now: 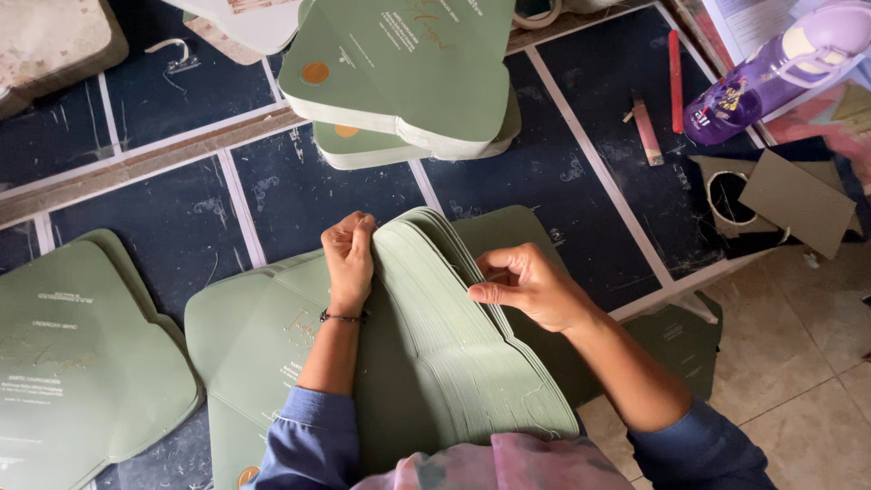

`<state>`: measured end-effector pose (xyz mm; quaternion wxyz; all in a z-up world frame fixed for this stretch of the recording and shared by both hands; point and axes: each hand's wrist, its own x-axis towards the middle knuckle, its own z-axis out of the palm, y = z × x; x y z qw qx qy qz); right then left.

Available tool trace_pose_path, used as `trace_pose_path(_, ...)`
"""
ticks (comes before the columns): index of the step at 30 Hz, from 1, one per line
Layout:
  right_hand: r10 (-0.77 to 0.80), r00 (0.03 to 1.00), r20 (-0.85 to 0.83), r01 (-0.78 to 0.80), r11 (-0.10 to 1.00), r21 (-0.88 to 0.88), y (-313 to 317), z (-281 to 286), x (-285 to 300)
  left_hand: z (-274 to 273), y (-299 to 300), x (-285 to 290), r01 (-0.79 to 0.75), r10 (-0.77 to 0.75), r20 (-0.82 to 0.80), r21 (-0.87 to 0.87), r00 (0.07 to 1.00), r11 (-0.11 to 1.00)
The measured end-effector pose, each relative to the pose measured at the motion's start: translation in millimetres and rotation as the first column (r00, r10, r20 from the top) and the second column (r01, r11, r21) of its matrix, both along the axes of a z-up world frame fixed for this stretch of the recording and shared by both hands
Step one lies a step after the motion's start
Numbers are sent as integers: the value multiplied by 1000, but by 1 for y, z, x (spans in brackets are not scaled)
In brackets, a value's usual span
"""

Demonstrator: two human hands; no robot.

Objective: The person is sitting and handling a stack of green, heart-shaped paper items. They repeatedly lift the stack, fan through the edges to separate the sheets, and place them back down on the table.

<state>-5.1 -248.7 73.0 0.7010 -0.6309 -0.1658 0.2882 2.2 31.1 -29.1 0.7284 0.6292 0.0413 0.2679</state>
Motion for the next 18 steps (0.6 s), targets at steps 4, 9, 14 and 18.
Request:
trace_pose_path(4, 16, 989, 146, -16, 1000, -5, 13, 54, -8, 2, 0, 0, 4, -4, -1, -6, 1000, 1000)
trace_pose_path(9, -33, 978, 206, 52, 995, -88, 10, 15, -5, 11, -4, -2, 31, -31, -7, 47, 999, 998)
trace_pose_path(14, 28, 994, 103, -21, 997, -71, -4, -26, 7, 6, -2, 1, 47, -46, -17, 67, 999, 997)
trace_pose_path(18, 18, 998, 59, -14, 998, -55, 5, -13, 7, 9, 0, 0, 67, -66, -19, 84, 998, 994)
